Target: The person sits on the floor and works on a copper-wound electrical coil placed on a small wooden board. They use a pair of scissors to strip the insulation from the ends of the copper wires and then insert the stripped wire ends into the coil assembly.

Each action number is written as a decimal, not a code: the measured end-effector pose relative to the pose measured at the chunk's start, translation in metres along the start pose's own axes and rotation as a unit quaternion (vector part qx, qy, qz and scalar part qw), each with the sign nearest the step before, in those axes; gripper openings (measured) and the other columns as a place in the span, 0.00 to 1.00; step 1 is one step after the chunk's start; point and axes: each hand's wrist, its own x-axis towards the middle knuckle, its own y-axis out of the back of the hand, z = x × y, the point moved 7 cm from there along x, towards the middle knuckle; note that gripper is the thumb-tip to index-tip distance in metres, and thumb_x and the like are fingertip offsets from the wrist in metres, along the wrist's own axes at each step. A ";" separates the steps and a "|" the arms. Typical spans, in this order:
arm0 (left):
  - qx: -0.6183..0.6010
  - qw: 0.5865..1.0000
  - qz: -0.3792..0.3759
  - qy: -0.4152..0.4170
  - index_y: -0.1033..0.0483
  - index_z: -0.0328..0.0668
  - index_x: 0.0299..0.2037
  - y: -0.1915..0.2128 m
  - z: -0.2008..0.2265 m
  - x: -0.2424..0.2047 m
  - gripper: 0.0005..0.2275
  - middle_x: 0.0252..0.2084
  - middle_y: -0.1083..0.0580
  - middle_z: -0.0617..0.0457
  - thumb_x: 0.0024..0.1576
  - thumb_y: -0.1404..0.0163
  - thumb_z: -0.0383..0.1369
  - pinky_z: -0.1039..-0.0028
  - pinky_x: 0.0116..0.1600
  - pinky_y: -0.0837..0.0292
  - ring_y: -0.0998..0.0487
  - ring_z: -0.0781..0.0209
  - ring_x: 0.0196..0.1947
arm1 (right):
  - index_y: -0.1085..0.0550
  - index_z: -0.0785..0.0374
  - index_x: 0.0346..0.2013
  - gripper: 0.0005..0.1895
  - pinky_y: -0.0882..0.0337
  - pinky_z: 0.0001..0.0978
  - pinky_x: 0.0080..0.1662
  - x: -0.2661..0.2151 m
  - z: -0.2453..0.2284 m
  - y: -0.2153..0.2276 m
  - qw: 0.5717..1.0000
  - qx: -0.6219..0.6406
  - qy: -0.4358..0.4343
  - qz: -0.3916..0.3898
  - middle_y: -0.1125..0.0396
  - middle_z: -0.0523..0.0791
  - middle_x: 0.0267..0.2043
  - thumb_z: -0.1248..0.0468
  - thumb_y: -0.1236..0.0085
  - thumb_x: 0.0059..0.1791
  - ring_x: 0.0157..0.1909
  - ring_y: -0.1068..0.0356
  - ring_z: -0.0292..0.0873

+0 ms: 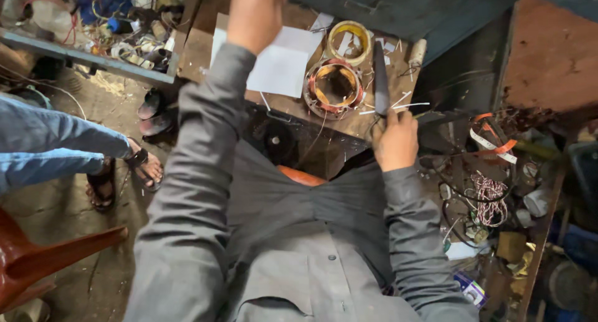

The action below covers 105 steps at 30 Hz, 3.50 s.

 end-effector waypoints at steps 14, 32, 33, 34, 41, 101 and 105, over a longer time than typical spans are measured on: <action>-0.097 0.974 -0.156 0.133 0.39 0.33 0.70 0.006 0.165 -0.076 0.26 0.73 0.40 0.44 0.59 0.53 0.31 0.52 0.71 0.45 0.45 0.39 0.74 | 0.50 0.72 0.75 0.38 0.49 0.47 0.74 0.072 -0.082 0.004 0.970 0.155 0.181 -0.038 0.52 0.60 0.78 0.55 0.49 0.57 0.79 0.53 0.63; -0.123 0.976 -0.115 0.137 0.36 0.31 0.67 0.003 0.166 -0.077 0.26 0.71 0.38 0.40 0.56 0.52 0.29 0.54 0.69 0.43 0.42 0.37 0.71 | 0.44 0.67 0.72 0.39 0.44 0.48 0.69 0.075 -0.078 -0.008 0.978 0.156 0.139 0.013 0.48 0.57 0.75 0.50 0.51 0.51 0.74 0.48 0.58; -0.121 0.978 -0.110 0.129 0.36 0.31 0.67 0.002 0.162 -0.070 0.26 0.71 0.38 0.40 0.56 0.52 0.29 0.54 0.70 0.43 0.42 0.37 0.71 | 0.43 0.65 0.72 0.39 0.42 0.47 0.68 0.084 -0.078 -0.016 0.979 0.158 0.125 -0.023 0.46 0.55 0.74 0.49 0.51 0.50 0.73 0.46 0.56; -0.123 0.978 -0.110 0.127 0.35 0.30 0.67 0.002 0.163 -0.073 0.26 0.71 0.38 0.39 0.56 0.52 0.29 0.54 0.70 0.43 0.42 0.36 0.71 | 0.44 0.66 0.72 0.39 0.43 0.48 0.68 0.080 -0.080 -0.021 0.979 0.154 0.132 -0.028 0.47 0.56 0.74 0.49 0.51 0.51 0.74 0.47 0.58; -0.124 0.977 -0.115 0.130 0.35 0.29 0.67 -0.002 0.163 -0.078 0.25 0.70 0.37 0.39 0.57 0.53 0.29 0.54 0.70 0.43 0.42 0.36 0.71 | 0.46 0.69 0.73 0.39 0.47 0.49 0.69 0.074 -0.075 -0.038 0.977 0.157 0.139 -0.036 0.48 0.56 0.75 0.47 0.53 0.55 0.76 0.51 0.61; -0.115 0.976 -0.111 0.148 0.36 0.36 0.69 0.002 0.163 -0.079 0.26 0.72 0.36 0.44 0.58 0.55 0.30 0.56 0.71 0.40 0.40 0.42 0.73 | 0.46 0.67 0.74 0.39 0.55 0.51 0.72 0.087 -0.092 -0.033 0.972 0.137 0.176 -0.069 0.52 0.56 0.78 0.48 0.53 0.55 0.79 0.58 0.56; -0.124 0.973 -0.131 0.142 0.39 0.35 0.71 -0.001 0.166 -0.084 0.26 0.73 0.39 0.43 0.60 0.54 0.32 0.57 0.70 0.41 0.43 0.41 0.74 | 0.48 0.72 0.75 0.35 0.55 0.45 0.76 0.088 -0.078 -0.030 0.918 0.345 0.176 -0.085 0.53 0.59 0.79 0.52 0.58 0.60 0.82 0.57 0.56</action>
